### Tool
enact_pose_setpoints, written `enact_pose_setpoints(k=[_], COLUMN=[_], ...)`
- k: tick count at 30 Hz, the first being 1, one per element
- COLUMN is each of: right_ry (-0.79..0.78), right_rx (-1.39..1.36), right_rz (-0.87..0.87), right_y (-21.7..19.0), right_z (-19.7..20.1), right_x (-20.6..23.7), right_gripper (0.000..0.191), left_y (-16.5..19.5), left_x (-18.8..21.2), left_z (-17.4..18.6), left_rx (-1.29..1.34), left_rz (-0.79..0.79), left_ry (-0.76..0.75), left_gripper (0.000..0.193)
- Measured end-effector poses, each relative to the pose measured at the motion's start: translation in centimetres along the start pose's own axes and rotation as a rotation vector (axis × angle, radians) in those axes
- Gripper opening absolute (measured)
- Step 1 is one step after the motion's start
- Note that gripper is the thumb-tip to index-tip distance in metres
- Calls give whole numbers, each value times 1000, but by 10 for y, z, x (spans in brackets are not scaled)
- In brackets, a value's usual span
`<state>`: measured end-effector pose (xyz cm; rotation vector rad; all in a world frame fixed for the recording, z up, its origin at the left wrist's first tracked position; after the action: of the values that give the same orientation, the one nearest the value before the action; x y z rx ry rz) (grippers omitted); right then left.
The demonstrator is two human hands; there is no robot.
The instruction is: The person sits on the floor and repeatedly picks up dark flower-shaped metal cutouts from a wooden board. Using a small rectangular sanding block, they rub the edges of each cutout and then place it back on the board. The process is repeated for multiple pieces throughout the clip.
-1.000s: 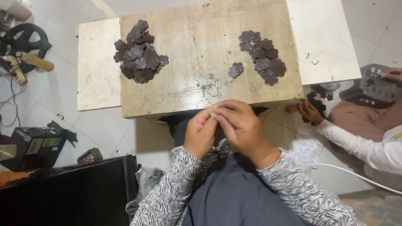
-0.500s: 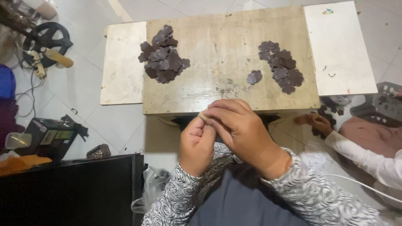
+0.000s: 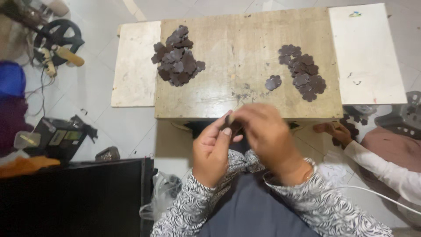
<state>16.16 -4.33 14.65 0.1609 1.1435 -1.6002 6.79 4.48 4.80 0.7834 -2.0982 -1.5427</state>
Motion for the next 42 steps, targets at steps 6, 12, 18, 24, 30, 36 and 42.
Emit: enact_pose_setpoints(k=[6, 12, 18, 24, 30, 36, 42], right_ry=[110, -5, -81, -45, -82, -109, -10], right_rx=[-30, -53, -37, -29, -64, -58, 55], right_rz=[-70, 87, 175, 139, 235, 253, 98], right_y=[9, -10, -13, 1, -7, -7, 11], right_z=[20, 11, -1, -2, -7, -13, 9], right_x=[11, 12, 20, 24, 23, 29, 25], right_gripper=[22, 24, 31, 30, 26, 28, 32], left_y=[-18, -27, -24, -39, -24, -16, -19], left_x=[-5, -4, -7, -1, -3, -2, 4], left_z=[-3, -8, -4, 4, 2, 5, 6], left_rx=[154, 362, 351, 352, 373, 438, 390], left_rz=[185, 267, 169, 369, 238, 173, 306], left_ry=[-22, -2, 4, 113, 48, 71, 103], left_gripper=[46, 43, 40, 36, 37, 36, 36])
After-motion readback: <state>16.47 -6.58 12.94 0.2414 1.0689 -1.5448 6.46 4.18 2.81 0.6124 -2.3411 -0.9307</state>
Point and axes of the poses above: each hand's wrist, its own x-axis away from the middle knuckle, its own z-axis out of the back of the hand, y = z × x, the point moved 9 cm from there along -x, towards the middle knuckle, and after that the axes turned 4 degrees about -x, right-handed, at the moved point
